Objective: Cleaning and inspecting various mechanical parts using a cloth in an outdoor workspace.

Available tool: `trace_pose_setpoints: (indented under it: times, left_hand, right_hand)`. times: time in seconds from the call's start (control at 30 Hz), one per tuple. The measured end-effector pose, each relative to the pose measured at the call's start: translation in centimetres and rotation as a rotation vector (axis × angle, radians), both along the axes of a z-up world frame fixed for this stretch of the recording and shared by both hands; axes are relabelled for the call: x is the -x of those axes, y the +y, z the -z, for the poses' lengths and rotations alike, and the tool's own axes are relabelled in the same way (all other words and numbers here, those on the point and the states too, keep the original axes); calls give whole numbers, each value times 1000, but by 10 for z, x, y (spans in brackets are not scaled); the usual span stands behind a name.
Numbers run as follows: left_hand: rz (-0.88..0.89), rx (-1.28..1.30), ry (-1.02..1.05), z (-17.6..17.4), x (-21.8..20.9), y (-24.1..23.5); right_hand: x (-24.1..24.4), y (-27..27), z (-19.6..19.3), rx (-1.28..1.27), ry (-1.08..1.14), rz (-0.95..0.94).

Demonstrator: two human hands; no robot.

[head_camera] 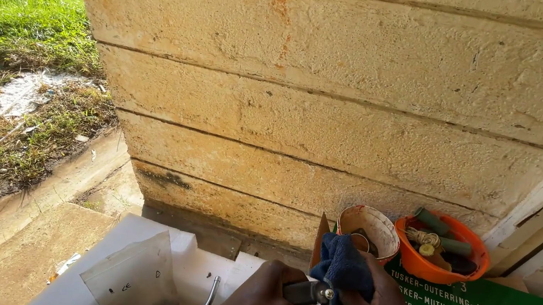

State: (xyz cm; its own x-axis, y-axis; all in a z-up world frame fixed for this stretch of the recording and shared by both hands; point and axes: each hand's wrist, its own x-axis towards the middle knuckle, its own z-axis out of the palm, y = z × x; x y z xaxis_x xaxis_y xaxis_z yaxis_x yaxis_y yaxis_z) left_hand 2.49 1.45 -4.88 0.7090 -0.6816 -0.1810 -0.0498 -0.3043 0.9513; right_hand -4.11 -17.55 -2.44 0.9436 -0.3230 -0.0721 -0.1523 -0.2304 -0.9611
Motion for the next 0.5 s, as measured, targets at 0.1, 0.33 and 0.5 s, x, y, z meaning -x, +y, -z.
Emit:
trace_pose_setpoints:
  times: [0.1, 0.33, 0.5]
  left_hand:
    - [-109, -104, -116, -7, -4, -1]
    - [-263, -57, -729, 2, -19, 6]
    - [-377, -62, -666, 3, -11, 5]
  right_hand:
    - [-10, 10, -17, 12, 32, -23]
    - [-31, 42, -40, 100, 77, 33]
    - [-33, 46, -45, 68, 96, 10]
